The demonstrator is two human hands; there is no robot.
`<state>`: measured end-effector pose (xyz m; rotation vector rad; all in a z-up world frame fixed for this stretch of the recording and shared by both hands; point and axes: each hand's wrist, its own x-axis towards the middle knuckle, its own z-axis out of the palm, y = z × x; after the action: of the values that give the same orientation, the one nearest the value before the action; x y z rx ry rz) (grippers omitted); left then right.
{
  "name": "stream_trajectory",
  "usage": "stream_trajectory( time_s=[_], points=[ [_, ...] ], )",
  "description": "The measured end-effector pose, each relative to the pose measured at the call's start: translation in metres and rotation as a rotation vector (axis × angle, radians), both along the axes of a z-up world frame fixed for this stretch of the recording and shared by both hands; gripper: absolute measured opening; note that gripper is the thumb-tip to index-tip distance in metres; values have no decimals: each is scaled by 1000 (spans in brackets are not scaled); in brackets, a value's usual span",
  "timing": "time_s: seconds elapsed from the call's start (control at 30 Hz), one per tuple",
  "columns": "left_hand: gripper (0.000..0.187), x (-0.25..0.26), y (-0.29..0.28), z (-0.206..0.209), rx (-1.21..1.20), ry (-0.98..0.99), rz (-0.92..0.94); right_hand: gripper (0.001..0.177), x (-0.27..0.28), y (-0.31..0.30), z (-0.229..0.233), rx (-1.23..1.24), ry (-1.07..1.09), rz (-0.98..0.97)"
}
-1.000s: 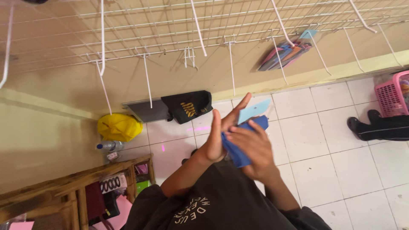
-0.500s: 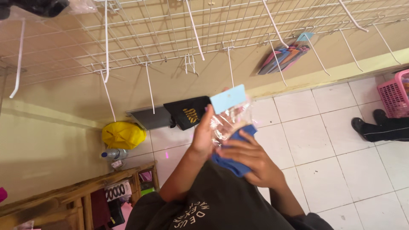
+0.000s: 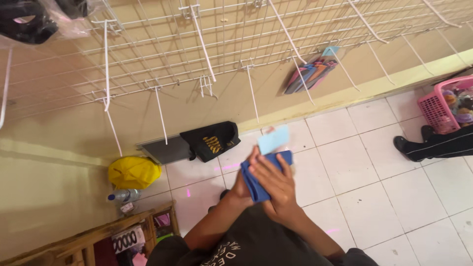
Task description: The person wipes individual packaged hair accessories with a blue cloth and then hangs them onto a wire display rack.
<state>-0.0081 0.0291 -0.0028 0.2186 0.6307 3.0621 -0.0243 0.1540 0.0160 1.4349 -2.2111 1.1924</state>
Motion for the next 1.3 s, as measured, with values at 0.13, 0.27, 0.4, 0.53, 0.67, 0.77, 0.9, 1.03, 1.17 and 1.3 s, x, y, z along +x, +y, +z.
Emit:
stream_trajectory(
  time_s=[0.13,0.27,0.4,0.53,0.67,0.77,0.9,1.03,1.17,1.3],
  points=[
    [67,-2,-15,18,-69,-96,123,41,-7,31,-10,63,-134,199],
    [70,33,-11,40,-344,188,467,30,-14,53,-35,-310,-664,522],
    [63,49,-14,46,-308,418,530,40,-32,55,-40,-558,-1237,758],
    [70,46,-13,50,-471,373,417,46,-36,50,-38,-673,-1548,1034],
    [63,44,-22,59,-639,566,479,56,-60,52,-39,-715,-1823,1177],
    [67,43,-22,61,-647,545,469,58,-71,50,-44,-648,-1702,1329],
    [73,49,-21,55,-527,438,500,54,-81,58,-54,-609,-1615,1226],
    [71,40,-6,61,-366,308,661,60,-83,70,-67,-756,-1589,995],
    [70,28,11,71,-289,85,942,57,-83,62,-43,-626,-779,400],
    [72,28,28,59,-173,110,683,22,-59,47,-13,-236,82,36]
  ],
)
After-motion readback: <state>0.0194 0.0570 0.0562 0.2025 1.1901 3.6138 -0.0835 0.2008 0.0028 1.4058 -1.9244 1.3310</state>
